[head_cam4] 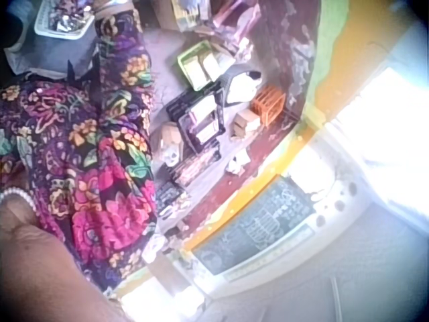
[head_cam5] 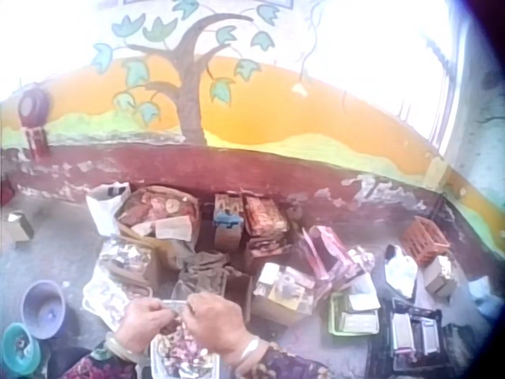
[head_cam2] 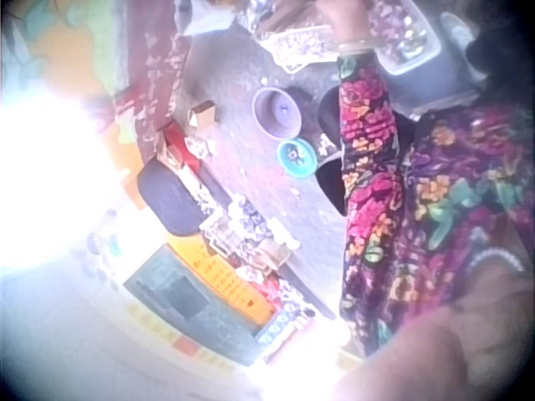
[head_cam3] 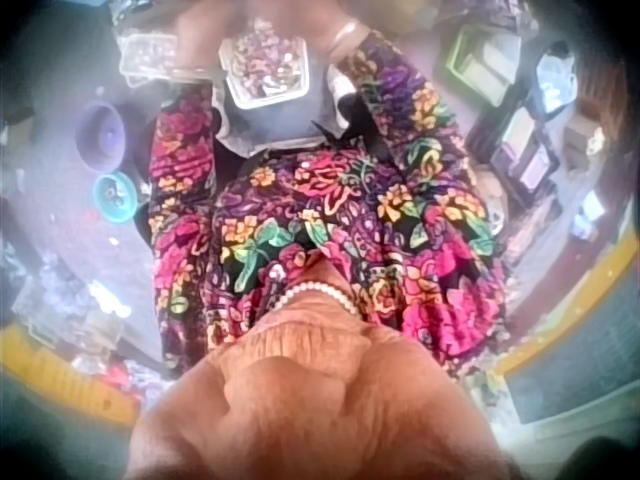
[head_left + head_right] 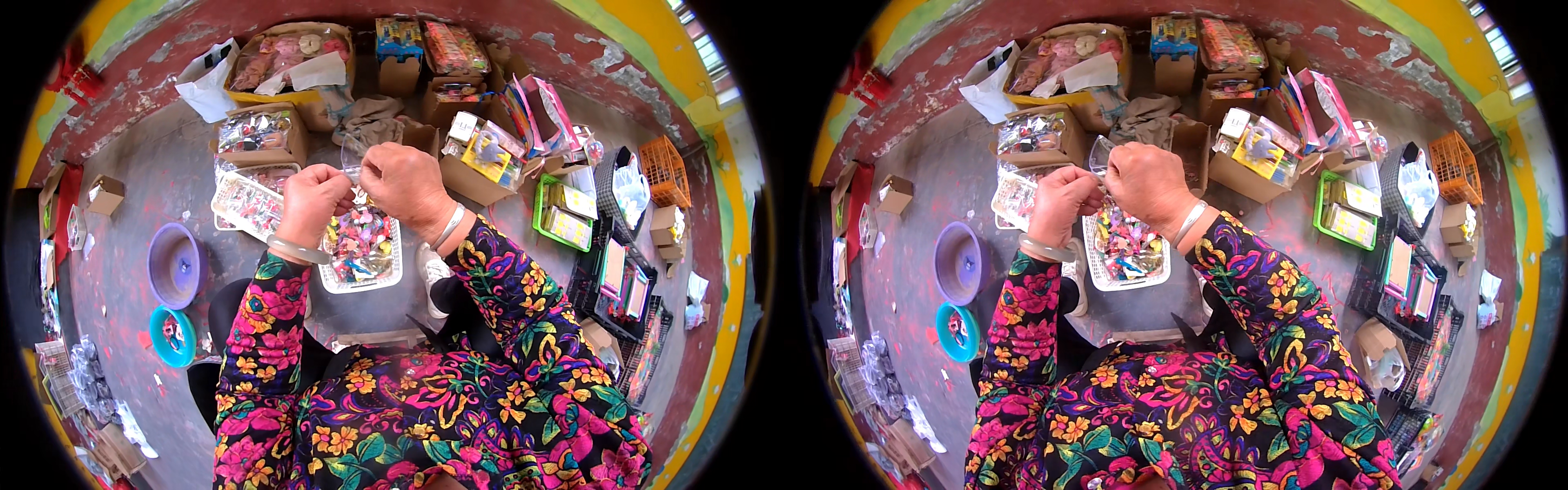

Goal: The person sits on the floor and sorts small colorful craft items from a white basket into small clear plastic bags. They pick up items, place them into bags, and seal the bags one by one.

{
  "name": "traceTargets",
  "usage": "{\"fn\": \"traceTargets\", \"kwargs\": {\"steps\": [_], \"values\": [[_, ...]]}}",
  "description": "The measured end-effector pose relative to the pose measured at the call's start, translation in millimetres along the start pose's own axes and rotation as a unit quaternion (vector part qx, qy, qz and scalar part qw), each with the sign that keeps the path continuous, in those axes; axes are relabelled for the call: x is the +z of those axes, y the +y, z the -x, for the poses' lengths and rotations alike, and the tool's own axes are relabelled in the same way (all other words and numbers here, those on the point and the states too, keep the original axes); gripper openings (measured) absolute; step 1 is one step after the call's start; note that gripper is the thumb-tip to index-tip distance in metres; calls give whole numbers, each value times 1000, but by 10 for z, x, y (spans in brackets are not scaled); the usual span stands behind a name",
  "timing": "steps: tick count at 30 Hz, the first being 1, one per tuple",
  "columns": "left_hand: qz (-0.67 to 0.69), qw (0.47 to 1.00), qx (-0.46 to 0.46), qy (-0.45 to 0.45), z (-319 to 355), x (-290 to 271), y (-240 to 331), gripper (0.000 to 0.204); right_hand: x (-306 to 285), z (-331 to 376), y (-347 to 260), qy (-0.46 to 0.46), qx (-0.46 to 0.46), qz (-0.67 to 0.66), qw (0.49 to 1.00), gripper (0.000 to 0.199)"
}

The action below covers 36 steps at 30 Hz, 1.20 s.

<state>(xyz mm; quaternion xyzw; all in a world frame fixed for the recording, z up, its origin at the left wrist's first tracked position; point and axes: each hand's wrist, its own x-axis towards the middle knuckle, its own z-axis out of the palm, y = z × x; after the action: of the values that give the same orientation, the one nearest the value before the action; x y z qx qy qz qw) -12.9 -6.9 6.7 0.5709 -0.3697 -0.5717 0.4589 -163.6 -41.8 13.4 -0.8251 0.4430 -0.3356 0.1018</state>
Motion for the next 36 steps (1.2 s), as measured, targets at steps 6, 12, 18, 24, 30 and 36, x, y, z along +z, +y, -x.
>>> {"fn": "traceTargets", "kwargs": {"steps": [6,12,18,24,30,36], "values": [[-62,998,1,0,-94,11,-102,8,10,27,-68,-36,-19,21,999,13],[-287,893,297,177,-64,134,-60,20,54,57,-75,-13,-85,35,996,8],[-393,823,402,75,-115,21,-128,18,6,19,-87,10,-174,101,979,7],[-385,819,412,103,-69,50,-39,13,-2,28,-90,-22,-84,73,994,9],[-387,822,409,82,-54,131,-140,14,-8,44,-39,-157,65,86,982,17],[-370,893,250,57,-211,-21,-272,22,266,187,-46,-17,-74,87,993,7]]}}
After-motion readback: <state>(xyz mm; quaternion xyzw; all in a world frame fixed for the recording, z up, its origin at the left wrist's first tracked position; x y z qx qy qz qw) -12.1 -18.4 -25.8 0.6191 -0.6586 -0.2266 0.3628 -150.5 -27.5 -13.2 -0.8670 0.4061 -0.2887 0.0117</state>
